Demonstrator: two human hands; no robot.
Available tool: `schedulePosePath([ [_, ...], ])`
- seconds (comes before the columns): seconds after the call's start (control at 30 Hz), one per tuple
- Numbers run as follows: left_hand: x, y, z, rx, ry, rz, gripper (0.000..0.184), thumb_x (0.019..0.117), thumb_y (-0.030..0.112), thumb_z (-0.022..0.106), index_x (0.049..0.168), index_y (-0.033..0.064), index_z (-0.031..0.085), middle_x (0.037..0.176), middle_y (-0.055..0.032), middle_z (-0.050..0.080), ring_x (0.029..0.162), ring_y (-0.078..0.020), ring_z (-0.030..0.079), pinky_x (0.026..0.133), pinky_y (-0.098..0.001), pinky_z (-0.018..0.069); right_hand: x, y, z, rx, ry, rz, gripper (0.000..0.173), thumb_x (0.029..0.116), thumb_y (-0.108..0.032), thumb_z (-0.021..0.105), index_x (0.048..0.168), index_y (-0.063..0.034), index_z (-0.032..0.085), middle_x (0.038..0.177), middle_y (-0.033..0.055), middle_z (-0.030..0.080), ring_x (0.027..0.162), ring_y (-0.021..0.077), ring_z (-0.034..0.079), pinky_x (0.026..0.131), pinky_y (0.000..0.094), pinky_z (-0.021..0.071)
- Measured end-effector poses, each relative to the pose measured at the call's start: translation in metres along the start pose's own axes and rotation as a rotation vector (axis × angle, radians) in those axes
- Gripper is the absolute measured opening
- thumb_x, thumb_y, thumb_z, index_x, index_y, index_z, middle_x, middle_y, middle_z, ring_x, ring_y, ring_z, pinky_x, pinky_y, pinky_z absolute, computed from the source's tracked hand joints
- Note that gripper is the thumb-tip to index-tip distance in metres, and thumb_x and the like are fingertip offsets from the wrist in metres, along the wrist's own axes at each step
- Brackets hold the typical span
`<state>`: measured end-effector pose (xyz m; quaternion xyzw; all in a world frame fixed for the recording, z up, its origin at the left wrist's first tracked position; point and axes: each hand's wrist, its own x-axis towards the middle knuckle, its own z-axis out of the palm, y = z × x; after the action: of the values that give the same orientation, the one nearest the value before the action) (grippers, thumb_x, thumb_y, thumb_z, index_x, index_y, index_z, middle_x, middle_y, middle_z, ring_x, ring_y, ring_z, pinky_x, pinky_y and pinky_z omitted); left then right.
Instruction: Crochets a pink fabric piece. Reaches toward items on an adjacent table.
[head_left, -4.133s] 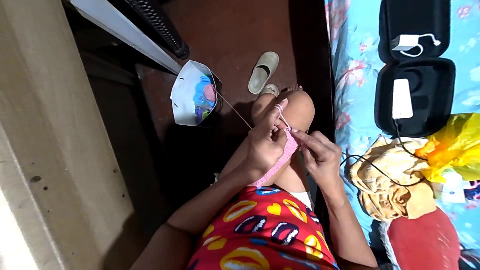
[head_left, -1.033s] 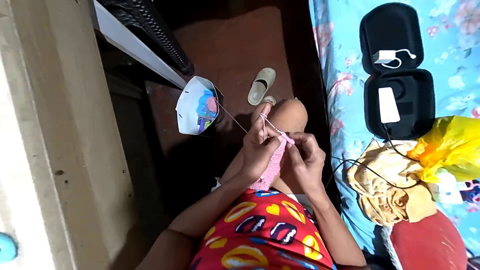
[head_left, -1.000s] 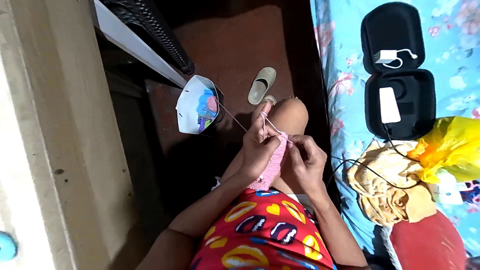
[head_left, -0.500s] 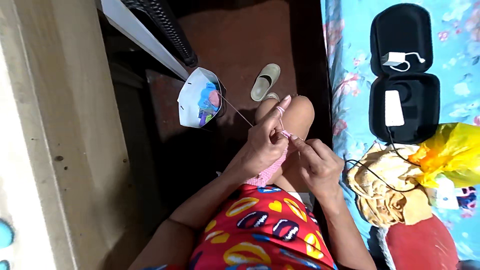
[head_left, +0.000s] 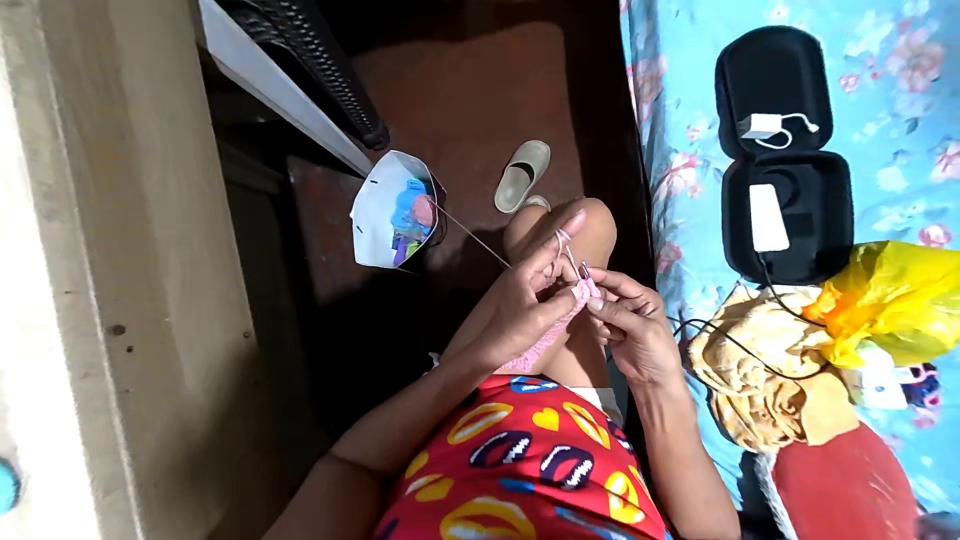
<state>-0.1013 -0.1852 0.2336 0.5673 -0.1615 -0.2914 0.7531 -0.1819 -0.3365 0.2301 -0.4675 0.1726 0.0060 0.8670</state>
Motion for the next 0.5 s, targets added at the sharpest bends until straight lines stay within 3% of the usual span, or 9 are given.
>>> schedulePosePath([
  [0.1,-0.002,0.004,-0.009,0.013,-0.006,-0.056,0.054,0.092,-0.005,0.06,0.145,0.0015,0.052,0.087,0.0003,0.067,0.076,-0.0053,0.063,0.071,-0.0209,0.0544,-0.005,-0.002,0.0,-0.152,0.049,-0.071,0.027,0.0892,0.005,0.063,0.109,-0.0049,0.078,0.075,-0.0011,0.07,0.052,-0.0046,0.048,0.047,0.0116,0.0389],
  [0.17,-0.004,0.004,-0.024,0.022,0.013,-0.074,0.019,0.0944,0.001,0.058,0.107,0.0033,0.072,0.088,0.002,0.073,0.078,-0.0036,0.067,0.072,-0.0217,0.0564,-0.01,-0.005,0.001,-0.236,0.062,-0.11,0.026,0.0892,0.004,0.064,0.109,-0.0059,0.078,0.08,-0.0025,0.071,0.054,-0.0047,0.05,0.049,0.0117,0.04],
  [0.2,-0.005,0.003,-0.036,0.01,-0.013,-0.082,0.017,0.0963,0.009,0.057,0.089,0.0084,0.072,0.083,0.0041,0.071,0.076,-0.0035,0.066,0.072,-0.0226,0.0551,-0.012,-0.007,0.0,-0.253,0.057,-0.124,0.026,0.0896,0.004,0.064,0.109,-0.006,0.078,0.082,-0.0026,0.072,0.055,-0.0049,0.05,0.049,0.0115,0.04],
  [0.27,-0.01,0.004,-0.065,0.0,-0.129,-0.095,0.03,0.0984,0.026,0.057,0.075,0.0149,0.072,0.079,0.006,0.07,0.074,-0.0036,0.066,0.071,-0.0219,0.0544,-0.016,-0.008,-0.002,-0.262,0.046,-0.134,0.026,0.0903,0.004,0.064,0.11,-0.0065,0.078,0.081,-0.0031,0.072,0.054,-0.0054,0.05,0.049,0.0107,0.0398],
  [0.3,-0.015,0.006,-0.079,-0.015,-0.188,-0.093,0.035,0.0994,0.033,0.057,0.073,0.016,0.072,0.083,0.0046,0.072,0.08,-0.006,0.068,0.076,-0.0242,0.0551,-0.019,-0.009,-0.002,-0.26,0.04,-0.132,0.026,0.0906,0.004,0.064,0.11,-0.0065,0.078,0.08,-0.0029,0.071,0.054,-0.0051,0.05,0.049,0.0108,0.0397],
  [0.4,-0.018,0.011,-0.089,-0.119,-0.25,0.0,0.033,0.0977,0.034,0.056,0.073,0.0218,0.074,0.105,0.002,0.076,0.108,-0.0152,0.07,0.097,-0.0339,0.0538,-0.024,-0.008,0.004,-0.266,0.021,-0.136,0.026,0.0904,0.004,0.064,0.11,-0.0065,0.077,0.081,-0.0025,0.071,0.054,-0.0047,0.049,0.048,0.0114,0.0396],
  [0.43,-0.018,0.014,-0.08,-0.152,-0.242,0.047,0.027,0.0963,0.035,0.059,0.082,0.0219,0.078,0.112,0.0013,0.075,0.112,-0.0167,0.068,0.1,-0.0356,0.0527,-0.026,-0.007,0.006,-0.266,0.009,-0.146,0.026,0.0908,0.003,0.064,0.111,-0.006,0.077,0.083,-0.0017,0.072,0.054,-0.0045,0.049,0.048,0.0116,0.0396],
  [0.47,-0.02,0.019,-0.068,-0.172,-0.22,0.082,0.022,0.0938,0.035,0.065,0.1,0.02,0.08,0.116,-0.0004,0.074,0.113,-0.0174,0.067,0.101,-0.0364,0.0529,-0.027,-0.006,0.009,-0.269,-0.002,-0.155,0.026,0.0916,0.003,0.064,0.113,-0.0056,0.077,0.086,-0.0011,0.073,0.054,-0.0042,0.049,0.048,0.0119,0.0401],
  [0.5,-0.023,0.024,-0.054,-0.151,-0.197,0.105,0.036,0.0911,0.035,0.071,0.122,0.0167,0.074,0.118,-0.0023,0.073,0.11,-0.0167,0.068,0.098,-0.035,0.0546,-0.029,-0.006,0.011,-0.276,-0.013,-0.164,0.027,0.0928,0.002,0.063,0.115,-0.0056,0.076,0.09,-0.0009,0.073,0.055,-0.0039,0.049,0.048,0.0123,0.0404],
])
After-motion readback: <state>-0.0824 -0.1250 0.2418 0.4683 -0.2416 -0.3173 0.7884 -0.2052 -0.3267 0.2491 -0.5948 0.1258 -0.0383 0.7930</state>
